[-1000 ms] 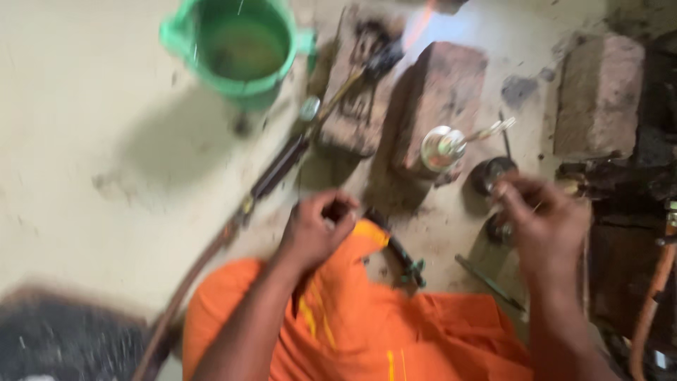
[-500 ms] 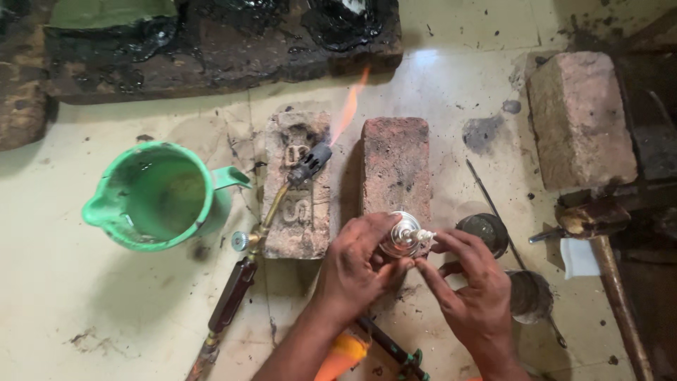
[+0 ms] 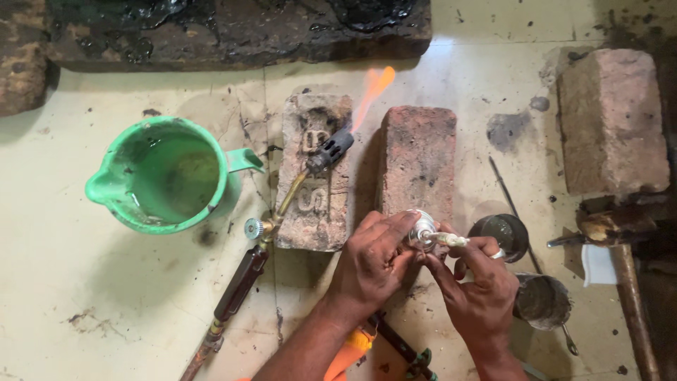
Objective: The person sits on the workshop floor holding a small silver ornamental object with a turned stem and base. They use pliers to grip and work the piece, hold it near a lit blowtorch flame, and manipulate and turn the object by hand while working on its parts.
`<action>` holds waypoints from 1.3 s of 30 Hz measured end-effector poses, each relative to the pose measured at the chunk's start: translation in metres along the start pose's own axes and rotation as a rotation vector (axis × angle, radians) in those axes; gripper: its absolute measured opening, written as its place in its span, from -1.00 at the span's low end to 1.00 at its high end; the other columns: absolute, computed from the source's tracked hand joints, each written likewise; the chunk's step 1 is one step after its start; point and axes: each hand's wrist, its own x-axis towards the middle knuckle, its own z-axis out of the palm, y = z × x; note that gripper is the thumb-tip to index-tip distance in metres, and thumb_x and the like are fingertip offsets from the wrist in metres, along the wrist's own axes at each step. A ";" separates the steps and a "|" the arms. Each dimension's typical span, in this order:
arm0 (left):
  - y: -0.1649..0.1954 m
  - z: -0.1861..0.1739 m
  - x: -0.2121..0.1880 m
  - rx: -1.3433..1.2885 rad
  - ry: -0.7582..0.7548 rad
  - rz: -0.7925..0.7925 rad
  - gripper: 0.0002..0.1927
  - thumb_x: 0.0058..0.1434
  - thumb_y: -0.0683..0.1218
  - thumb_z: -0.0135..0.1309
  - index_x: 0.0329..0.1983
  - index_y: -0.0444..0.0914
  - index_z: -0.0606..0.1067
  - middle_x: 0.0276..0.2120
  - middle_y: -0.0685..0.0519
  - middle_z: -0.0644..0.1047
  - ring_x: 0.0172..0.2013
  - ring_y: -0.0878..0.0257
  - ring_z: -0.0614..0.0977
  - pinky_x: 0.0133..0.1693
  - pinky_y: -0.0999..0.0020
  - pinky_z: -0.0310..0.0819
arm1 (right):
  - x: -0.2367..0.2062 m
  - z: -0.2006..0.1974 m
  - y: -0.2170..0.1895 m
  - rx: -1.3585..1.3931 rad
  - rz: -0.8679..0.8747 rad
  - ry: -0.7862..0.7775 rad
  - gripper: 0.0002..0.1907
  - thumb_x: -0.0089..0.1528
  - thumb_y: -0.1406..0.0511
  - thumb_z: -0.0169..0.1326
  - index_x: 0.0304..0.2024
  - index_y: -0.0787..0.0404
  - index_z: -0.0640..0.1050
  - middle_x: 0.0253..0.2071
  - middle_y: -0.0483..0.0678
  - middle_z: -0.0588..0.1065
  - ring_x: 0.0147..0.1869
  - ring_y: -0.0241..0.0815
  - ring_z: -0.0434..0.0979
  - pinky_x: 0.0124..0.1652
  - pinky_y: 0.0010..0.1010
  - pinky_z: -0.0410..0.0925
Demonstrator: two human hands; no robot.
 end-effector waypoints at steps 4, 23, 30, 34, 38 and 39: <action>-0.003 -0.009 -0.004 0.006 -0.043 -0.043 -0.36 0.16 -0.34 0.23 0.32 -0.27 0.36 0.12 -0.18 0.58 -0.04 -0.01 0.62 0.00 0.26 0.60 | -0.009 0.007 -0.006 -0.022 -0.005 0.010 -0.63 0.08 0.30 0.37 -0.06 0.19 0.67 -0.36 -0.08 0.49 -0.45 -0.35 0.42 -0.42 -0.46 0.34; 0.001 -0.012 -0.007 -0.008 -0.077 -0.272 -0.60 0.16 -0.23 0.29 0.09 -0.22 0.60 0.13 -0.02 0.62 0.02 0.15 0.66 0.06 0.33 0.60 | -0.013 0.006 -0.011 0.144 -0.103 0.008 -0.79 0.20 0.40 0.30 -0.11 0.31 0.65 0.01 0.06 0.59 -0.06 -0.28 0.68 -0.20 -0.53 0.57; -0.002 -0.012 -0.004 0.011 -0.096 -0.212 -0.45 0.09 -0.27 0.30 0.20 -0.23 0.53 0.13 -0.07 0.60 0.04 0.08 0.64 0.09 0.31 0.59 | -0.015 0.011 -0.012 0.264 -0.036 -0.016 -0.77 0.25 0.42 0.22 -0.04 0.38 0.60 0.09 0.09 0.54 -0.01 -0.27 0.68 -0.12 -0.54 0.57; -0.001 -0.013 -0.004 0.085 -0.128 -0.173 -0.37 0.09 -0.31 0.27 0.28 -0.27 0.48 0.08 -0.09 0.61 0.02 0.04 0.62 0.07 0.30 0.59 | -0.015 0.011 -0.012 0.234 -0.038 -0.038 -0.79 0.26 0.44 0.22 -0.06 0.40 0.59 0.03 0.03 0.55 -0.06 -0.31 0.65 -0.15 -0.55 0.53; -0.001 -0.015 -0.003 0.090 -0.171 -0.165 -0.34 0.03 -0.33 0.26 0.27 -0.32 0.45 0.07 -0.13 0.60 -0.03 0.01 0.59 0.02 0.27 0.58 | -0.017 0.011 -0.012 0.233 -0.008 -0.041 -0.78 0.26 0.43 0.23 -0.05 0.40 0.60 -0.09 -0.02 0.55 -0.11 -0.34 0.65 -0.19 -0.57 0.50; 0.000 -0.015 -0.003 0.105 -0.158 -0.140 -0.36 0.06 -0.33 0.26 0.27 -0.31 0.46 0.08 -0.14 0.60 -0.02 0.02 0.59 0.03 0.28 0.59 | -0.018 0.012 -0.012 0.268 0.003 -0.039 -0.79 0.27 0.43 0.22 -0.05 0.40 0.60 -0.10 -0.03 0.55 -0.11 -0.35 0.65 -0.18 -0.58 0.50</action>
